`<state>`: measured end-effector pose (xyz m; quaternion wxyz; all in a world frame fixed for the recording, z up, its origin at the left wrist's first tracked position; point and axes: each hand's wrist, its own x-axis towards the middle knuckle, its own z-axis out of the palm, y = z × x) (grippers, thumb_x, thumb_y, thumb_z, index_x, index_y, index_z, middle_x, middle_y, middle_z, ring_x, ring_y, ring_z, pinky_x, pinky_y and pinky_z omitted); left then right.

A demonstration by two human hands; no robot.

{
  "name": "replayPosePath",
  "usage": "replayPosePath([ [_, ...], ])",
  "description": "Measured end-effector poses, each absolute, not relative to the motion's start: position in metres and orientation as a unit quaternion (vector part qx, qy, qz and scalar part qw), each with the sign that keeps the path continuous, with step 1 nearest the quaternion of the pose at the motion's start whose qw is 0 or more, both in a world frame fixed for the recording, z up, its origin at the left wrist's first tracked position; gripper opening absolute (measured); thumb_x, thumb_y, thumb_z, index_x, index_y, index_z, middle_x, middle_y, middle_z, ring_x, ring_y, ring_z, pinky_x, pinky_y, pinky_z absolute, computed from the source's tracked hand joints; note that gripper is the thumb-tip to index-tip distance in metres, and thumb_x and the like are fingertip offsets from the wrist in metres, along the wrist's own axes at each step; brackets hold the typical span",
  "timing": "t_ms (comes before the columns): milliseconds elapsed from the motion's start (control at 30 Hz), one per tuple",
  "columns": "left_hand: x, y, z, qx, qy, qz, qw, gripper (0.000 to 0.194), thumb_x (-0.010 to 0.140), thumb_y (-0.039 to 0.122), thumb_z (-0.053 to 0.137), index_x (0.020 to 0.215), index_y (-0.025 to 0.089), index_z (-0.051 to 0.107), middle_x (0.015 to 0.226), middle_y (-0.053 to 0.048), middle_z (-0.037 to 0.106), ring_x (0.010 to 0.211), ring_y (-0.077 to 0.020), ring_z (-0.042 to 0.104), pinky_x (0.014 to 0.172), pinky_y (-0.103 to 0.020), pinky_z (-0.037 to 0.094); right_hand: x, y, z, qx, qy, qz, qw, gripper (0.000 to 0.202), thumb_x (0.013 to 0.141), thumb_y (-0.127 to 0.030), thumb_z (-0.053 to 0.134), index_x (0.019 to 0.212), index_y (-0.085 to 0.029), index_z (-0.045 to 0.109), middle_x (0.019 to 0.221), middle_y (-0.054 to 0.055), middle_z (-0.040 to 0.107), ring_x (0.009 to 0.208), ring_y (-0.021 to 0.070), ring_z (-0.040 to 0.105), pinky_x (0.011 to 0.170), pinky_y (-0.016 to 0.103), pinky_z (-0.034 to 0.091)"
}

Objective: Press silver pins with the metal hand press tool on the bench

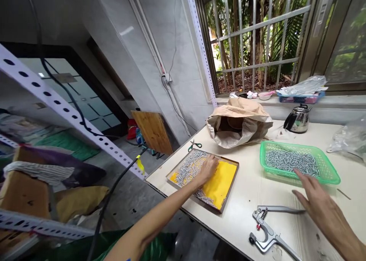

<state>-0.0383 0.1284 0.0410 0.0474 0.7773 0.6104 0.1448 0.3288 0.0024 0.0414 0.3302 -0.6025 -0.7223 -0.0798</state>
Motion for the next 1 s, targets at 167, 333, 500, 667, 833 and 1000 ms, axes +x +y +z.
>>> replayPosePath([
  [167,-0.045,0.143,0.03,0.769,0.612,0.155,0.094,0.016,0.079,0.005,0.045,0.074,0.015,0.056,0.095,-0.011,0.058,0.096,-0.0214,0.047,0.086,-0.033,0.039,0.316,-0.036,0.007,-0.571,-0.752,-0.052,0.325,0.052,0.091,-0.052,0.031,0.138,-0.031,0.036,0.107,0.009,0.061,0.089,0.0249,0.064,0.068,0.036,0.055],
  [333,-0.049,0.144,0.035,0.731,0.636,0.19,0.157,0.015,0.075,0.006,0.049,0.064,0.014,0.053,0.081,-0.007,0.06,0.088,-0.0195,0.052,0.079,-0.03,0.04,0.298,-0.038,0.024,-0.572,-0.746,0.031,0.339,0.047,0.09,-0.048,0.038,0.133,-0.029,0.044,0.107,0.01,0.061,0.088,0.0232,0.065,0.07,0.034,0.055],
  [500,-0.055,0.116,0.04,0.684,0.652,0.214,0.246,0.008,0.073,0.014,0.054,0.068,0.012,0.059,0.064,-0.001,0.06,0.063,-0.013,0.056,0.06,-0.023,0.043,0.236,-0.01,0.056,-0.505,-0.752,0.185,0.383,0.038,0.09,-0.042,0.04,0.12,-0.024,0.055,0.097,0.009,0.064,0.074,0.0188,0.065,0.062,0.03,0.053],
  [667,-0.051,0.075,0.052,0.592,0.595,0.316,0.442,0.021,0.069,0.03,0.064,0.078,0.01,0.063,0.067,-0.001,0.062,0.058,-0.0107,0.058,0.054,-0.02,0.046,0.15,0.034,0.065,-0.47,-0.711,0.335,0.403,0.031,0.085,-0.04,0.046,0.096,-0.019,0.065,0.086,0.008,0.068,0.076,0.02,0.063,0.068,0.032,0.05],
  [833,-0.049,0.053,0.069,0.537,0.568,0.375,0.499,0.027,0.061,0.034,0.075,0.072,0.011,0.063,0.061,0.0,0.062,0.053,-0.0096,0.058,0.058,-0.022,0.05,0.098,0.058,0.068,-0.444,-0.683,0.393,0.427,0.035,0.083,-0.048,0.049,0.081,-0.018,0.066,0.072,0.004,0.065,0.07,0.0178,0.059,0.06,0.028,0.046],
  [1000,-0.058,0.052,0.07,0.457,0.551,0.395,0.577,0.038,0.055,0.036,0.082,0.076,0.01,0.063,0.063,-0.002,0.064,0.052,-0.0093,0.059,0.059,-0.024,0.052,0.086,0.068,0.059,-0.45,-0.691,0.402,0.398,0.032,0.085,-0.042,0.046,0.07,-0.017,0.06,0.058,0.001,0.06,0.055,0.0139,0.056,0.051,0.025,0.045],
])
